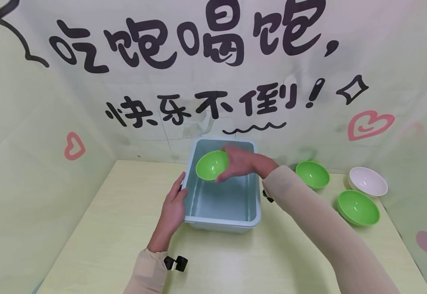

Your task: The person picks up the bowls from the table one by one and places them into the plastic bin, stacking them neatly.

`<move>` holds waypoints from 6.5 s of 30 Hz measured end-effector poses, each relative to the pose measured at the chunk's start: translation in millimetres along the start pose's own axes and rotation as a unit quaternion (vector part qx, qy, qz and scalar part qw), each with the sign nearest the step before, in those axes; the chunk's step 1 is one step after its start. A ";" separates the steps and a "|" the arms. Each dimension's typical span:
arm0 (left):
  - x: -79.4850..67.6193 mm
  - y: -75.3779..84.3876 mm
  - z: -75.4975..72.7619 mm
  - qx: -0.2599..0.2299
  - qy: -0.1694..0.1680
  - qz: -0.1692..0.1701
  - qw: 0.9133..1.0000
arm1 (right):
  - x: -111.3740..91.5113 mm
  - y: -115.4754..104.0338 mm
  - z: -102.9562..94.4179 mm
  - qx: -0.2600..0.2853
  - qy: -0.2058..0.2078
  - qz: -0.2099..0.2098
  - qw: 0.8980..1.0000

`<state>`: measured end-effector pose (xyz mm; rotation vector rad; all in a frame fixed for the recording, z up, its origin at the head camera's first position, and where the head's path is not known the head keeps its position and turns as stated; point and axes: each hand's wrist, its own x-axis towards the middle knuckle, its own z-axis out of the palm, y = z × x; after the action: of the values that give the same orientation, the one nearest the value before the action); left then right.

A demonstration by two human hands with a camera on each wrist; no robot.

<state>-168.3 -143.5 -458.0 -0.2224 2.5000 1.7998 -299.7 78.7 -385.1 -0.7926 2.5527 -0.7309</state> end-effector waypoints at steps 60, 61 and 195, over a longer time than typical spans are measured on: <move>2.3 -2.3 -0.2 0.001 0.000 0.001 1.000 | -4.0 15.3 59.3 -0.148 -0.123 0.072 0.979; 2.0 -2.2 -0.7 0.001 0.001 0.000 1.000 | -3.8 15.2 60.0 -0.155 -0.122 0.074 0.977; -1.3 1.1 -2.4 -0.007 -0.005 -0.004 1.000 | -149.8 197.3 28.8 0.126 0.335 0.313 0.880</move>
<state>-167.1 -145.4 -456.0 -0.2234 2.4757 1.8120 -251.6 298.3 -492.9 0.4656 2.9166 -1.2085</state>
